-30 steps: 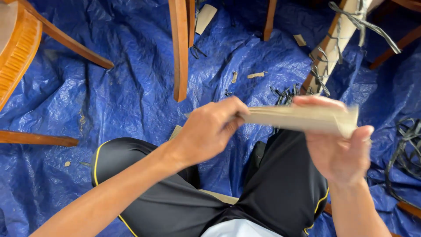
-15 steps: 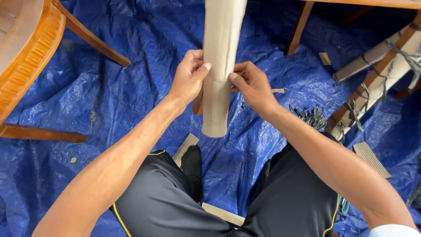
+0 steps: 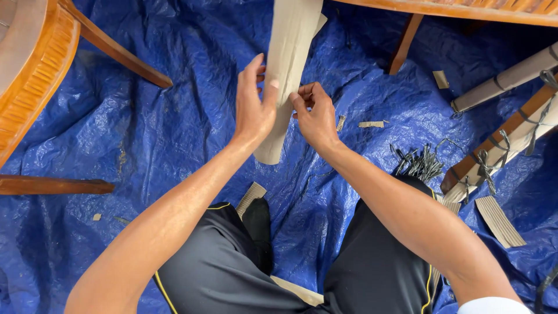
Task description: The recorder is wrapping the legs of wooden chairs with cardboard padding and securing them with plastic straps.
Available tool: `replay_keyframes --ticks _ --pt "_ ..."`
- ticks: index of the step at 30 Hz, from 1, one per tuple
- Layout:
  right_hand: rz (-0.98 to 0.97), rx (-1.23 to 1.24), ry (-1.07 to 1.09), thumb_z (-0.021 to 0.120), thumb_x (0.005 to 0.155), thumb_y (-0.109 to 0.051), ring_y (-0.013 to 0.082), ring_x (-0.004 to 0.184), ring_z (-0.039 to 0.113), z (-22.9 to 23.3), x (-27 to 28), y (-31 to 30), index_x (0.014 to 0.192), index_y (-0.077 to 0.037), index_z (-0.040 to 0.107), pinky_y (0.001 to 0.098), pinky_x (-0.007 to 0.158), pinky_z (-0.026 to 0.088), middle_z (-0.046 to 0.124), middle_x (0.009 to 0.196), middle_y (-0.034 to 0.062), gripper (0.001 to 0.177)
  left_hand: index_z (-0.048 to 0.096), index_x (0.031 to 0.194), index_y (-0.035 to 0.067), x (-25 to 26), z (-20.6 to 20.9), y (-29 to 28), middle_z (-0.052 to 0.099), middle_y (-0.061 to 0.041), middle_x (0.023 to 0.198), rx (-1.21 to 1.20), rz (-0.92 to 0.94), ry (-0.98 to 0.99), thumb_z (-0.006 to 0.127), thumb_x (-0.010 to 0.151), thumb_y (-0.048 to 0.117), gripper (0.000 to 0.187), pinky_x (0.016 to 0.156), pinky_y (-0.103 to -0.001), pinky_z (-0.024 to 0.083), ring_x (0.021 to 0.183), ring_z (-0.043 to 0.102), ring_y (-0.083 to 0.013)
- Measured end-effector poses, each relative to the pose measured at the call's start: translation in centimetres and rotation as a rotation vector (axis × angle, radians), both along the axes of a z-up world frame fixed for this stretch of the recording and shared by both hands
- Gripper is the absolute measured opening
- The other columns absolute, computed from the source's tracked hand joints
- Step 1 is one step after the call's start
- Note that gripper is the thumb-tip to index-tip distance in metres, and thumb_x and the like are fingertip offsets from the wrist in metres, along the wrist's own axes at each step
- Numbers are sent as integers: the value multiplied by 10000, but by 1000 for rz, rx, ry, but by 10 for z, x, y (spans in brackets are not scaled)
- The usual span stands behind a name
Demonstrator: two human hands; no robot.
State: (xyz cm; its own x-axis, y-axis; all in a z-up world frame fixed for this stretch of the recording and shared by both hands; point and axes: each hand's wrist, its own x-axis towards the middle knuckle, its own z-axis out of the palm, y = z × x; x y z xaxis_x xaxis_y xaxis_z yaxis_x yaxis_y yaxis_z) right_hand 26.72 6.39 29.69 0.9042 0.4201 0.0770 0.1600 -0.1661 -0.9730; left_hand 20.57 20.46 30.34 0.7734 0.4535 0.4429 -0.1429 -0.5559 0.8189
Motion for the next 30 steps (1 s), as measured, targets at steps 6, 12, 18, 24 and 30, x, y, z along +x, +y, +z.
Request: replay_keyframes --ticks 6,12,18,24,30 --pt "-98 -14 -106 635 1002 -99 143 789 651 2 -7 7 1008 7 603 319 681 558 698 875 83 111 289 1558 -39 15 -3 -13 485 -284 1459 79 -54 42 587 1048 249 657 1067 -488 456 1284 552 -438" --pt "-97 -2 -126 639 1007 -98 159 823 660 20 -7 5 1040 -15 605 339 670 562 692 916 80 95 296 1533 -5 22 -4 -7 528 -264 1430 -84 -133 242 464 1055 340 612 1054 -466 487 1278 604 -395" --pt "-104 4 -222 631 993 -53 177 852 681 12 -11 5 1071 -19 604 359 698 556 704 926 93 90 259 1513 -84 21 -16 -3 473 -332 1409 34 -66 231 540 1075 406 715 1056 -495 456 1283 549 -448" --pt "-97 15 -203 608 1004 -32 193 845 694 19 -18 8 1076 -18 608 381 683 560 722 926 110 74 250 1533 -68 33 6 -10 452 -334 1447 80 21 22 633 1026 279 724 1049 -481 484 1268 564 -436" --pt "-121 -2 -262 622 1010 -31 215 836 701 10 -9 10 1073 -5 598 374 708 553 720 929 120 72 400 1424 -4 41 14 -9 629 -260 1293 -65 -42 108 624 1022 275 538 979 -480 528 1180 660 -404"
